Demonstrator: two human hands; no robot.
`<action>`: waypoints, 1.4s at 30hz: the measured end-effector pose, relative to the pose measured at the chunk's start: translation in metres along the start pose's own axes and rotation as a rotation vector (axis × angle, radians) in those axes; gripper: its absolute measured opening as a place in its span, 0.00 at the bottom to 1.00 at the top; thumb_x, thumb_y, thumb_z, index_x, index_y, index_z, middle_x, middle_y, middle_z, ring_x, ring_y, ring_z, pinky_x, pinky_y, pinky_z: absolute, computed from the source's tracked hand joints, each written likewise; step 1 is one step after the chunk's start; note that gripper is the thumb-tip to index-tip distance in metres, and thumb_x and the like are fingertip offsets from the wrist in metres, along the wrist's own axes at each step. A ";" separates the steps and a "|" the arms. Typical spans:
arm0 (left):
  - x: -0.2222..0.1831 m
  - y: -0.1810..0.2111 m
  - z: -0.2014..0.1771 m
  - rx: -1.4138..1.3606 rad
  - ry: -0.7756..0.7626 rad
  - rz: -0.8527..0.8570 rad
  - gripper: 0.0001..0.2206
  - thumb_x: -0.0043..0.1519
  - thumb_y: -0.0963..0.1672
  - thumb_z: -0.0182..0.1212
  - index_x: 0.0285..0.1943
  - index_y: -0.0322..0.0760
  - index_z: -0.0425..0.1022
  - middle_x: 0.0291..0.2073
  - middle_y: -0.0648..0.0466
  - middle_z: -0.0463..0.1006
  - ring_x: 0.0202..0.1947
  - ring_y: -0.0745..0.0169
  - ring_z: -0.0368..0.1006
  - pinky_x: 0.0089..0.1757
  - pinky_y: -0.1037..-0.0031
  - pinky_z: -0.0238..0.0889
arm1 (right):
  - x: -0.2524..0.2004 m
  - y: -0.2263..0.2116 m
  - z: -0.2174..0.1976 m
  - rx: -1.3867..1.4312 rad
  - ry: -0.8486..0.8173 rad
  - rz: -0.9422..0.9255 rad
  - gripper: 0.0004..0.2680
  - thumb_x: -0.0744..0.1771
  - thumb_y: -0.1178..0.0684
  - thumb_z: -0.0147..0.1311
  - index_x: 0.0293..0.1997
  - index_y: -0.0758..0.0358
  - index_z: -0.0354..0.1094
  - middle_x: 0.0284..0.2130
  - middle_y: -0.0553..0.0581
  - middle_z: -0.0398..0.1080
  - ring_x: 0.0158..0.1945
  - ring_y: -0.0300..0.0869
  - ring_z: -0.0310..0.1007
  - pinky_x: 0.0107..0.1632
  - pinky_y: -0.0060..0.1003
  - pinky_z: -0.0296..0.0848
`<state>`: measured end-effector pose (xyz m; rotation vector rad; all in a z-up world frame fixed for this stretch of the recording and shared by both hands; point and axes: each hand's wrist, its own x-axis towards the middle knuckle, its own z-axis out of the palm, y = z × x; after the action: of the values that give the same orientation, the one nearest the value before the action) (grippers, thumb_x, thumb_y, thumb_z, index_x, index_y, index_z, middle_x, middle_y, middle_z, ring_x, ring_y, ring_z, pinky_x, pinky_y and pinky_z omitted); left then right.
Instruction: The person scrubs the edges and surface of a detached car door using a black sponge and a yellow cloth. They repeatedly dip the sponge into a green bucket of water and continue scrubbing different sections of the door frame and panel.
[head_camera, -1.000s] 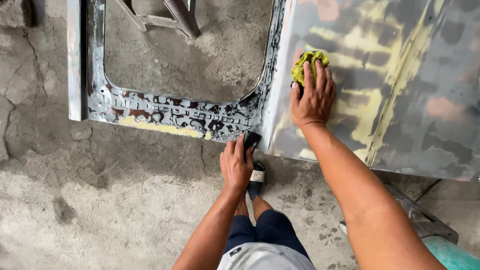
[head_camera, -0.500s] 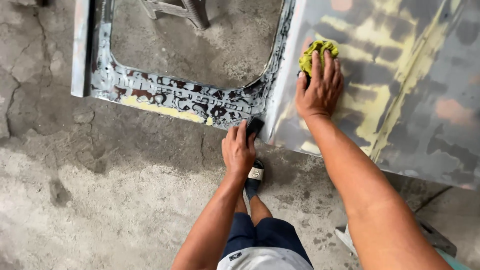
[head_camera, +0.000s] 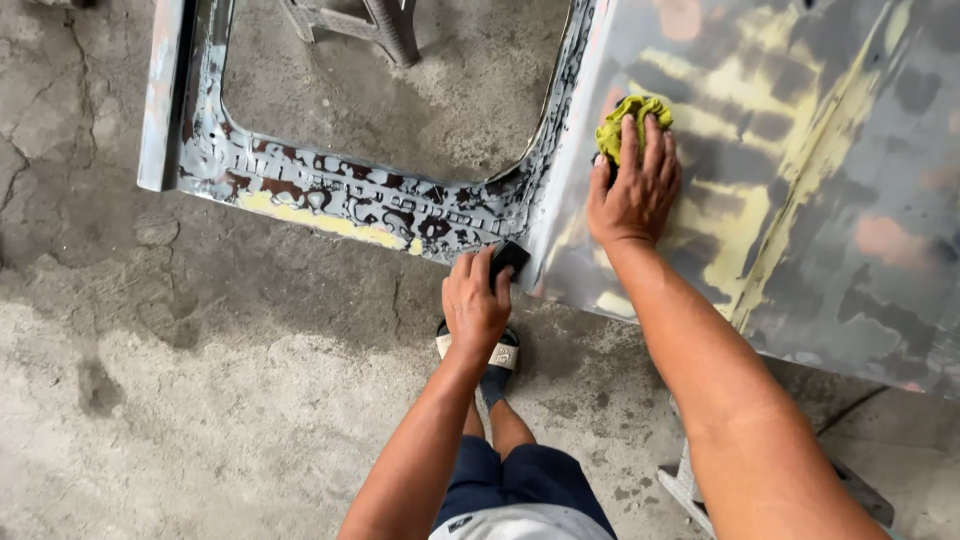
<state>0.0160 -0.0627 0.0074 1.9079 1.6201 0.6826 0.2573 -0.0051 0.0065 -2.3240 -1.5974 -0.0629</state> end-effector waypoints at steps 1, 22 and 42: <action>0.005 -0.001 0.005 -0.004 0.006 0.003 0.17 0.60 0.45 0.65 0.57 0.38 0.74 0.41 0.46 0.75 0.42 0.42 0.72 0.40 0.57 0.61 | 0.004 0.001 0.000 -0.002 0.007 -0.004 0.23 0.70 0.45 0.50 0.76 0.55 0.56 0.72 0.65 0.54 0.73 0.64 0.50 0.72 0.60 0.47; 0.029 -0.043 -0.004 0.076 0.202 -0.168 0.10 0.63 0.45 0.65 0.51 0.40 0.76 0.39 0.46 0.78 0.34 0.41 0.74 0.36 0.54 0.66 | 0.001 0.002 0.002 -0.023 0.037 -0.022 0.23 0.70 0.45 0.50 0.76 0.56 0.56 0.72 0.64 0.54 0.72 0.64 0.51 0.72 0.60 0.48; 0.012 -0.124 -0.028 -0.473 0.331 -0.488 0.12 0.63 0.45 0.67 0.48 0.32 0.72 0.34 0.50 0.79 0.35 0.63 0.73 0.40 0.71 0.69 | -0.091 -0.158 0.019 0.114 -0.053 -0.072 0.16 0.63 0.49 0.65 0.56 0.49 0.71 0.49 0.54 0.69 0.50 0.54 0.67 0.48 0.49 0.66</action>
<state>-0.0903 -0.0322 -0.0571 1.0517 1.8218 1.0846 0.0753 -0.0309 0.0059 -2.1997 -1.6640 0.0716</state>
